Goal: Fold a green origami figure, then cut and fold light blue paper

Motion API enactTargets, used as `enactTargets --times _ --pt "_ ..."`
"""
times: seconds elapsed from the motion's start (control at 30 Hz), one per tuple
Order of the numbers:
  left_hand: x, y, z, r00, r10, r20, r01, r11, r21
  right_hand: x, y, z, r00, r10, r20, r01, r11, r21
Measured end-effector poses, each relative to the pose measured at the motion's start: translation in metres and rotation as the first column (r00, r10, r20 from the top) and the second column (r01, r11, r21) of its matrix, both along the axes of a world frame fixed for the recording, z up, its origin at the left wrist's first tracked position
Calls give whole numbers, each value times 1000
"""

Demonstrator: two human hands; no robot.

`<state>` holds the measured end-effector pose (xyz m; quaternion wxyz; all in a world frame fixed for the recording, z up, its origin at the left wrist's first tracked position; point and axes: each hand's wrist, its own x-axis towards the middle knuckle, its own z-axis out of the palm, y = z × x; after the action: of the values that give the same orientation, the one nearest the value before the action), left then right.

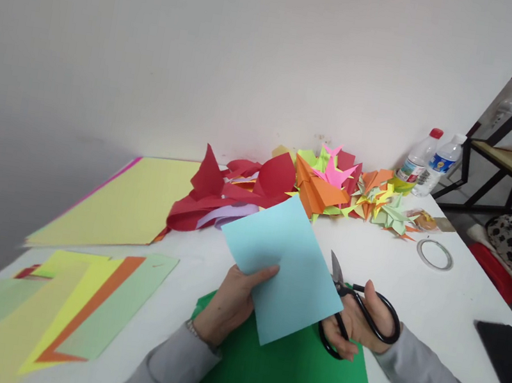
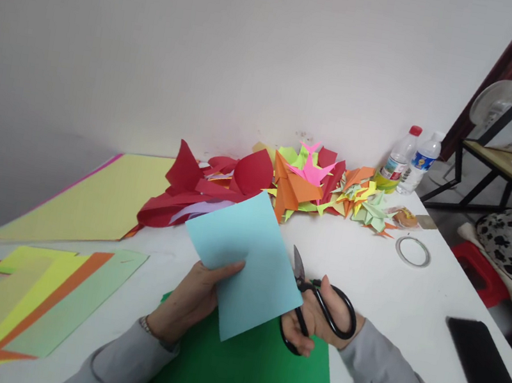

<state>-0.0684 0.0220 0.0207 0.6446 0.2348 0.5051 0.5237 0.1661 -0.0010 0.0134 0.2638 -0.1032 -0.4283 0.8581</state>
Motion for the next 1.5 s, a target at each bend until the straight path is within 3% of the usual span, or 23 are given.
enactTargets --times 0.43,0.8,0.93,1.07,1.17,1.37,1.5 --pt "-4 4 2 998 57 -1 -57 998 -17 4 4 5 1000 -25 19 25 1000 11" --pt "-2 -2 3 987 -149 53 152 987 -45 5 2 -2 998 60 -8 -60 998 11" --pt "-5 0 8 993 -68 99 74 996 -59 6 2 2 998 62 -34 -61 998 15" --pt "-10 3 13 982 50 184 -18 985 -174 6 3 5 993 111 -52 -110 994 12" --pt "-10 3 15 982 23 186 12 982 -187 7 4 4 988 149 -42 -149 989 -5" --pt "-4 0 16 994 3 109 3 998 -60 12 6 0 984 172 54 -169 984 -54" --pt "-3 0 18 997 13 79 -6 997 -79 13 5 0 985 137 104 -129 989 -78"
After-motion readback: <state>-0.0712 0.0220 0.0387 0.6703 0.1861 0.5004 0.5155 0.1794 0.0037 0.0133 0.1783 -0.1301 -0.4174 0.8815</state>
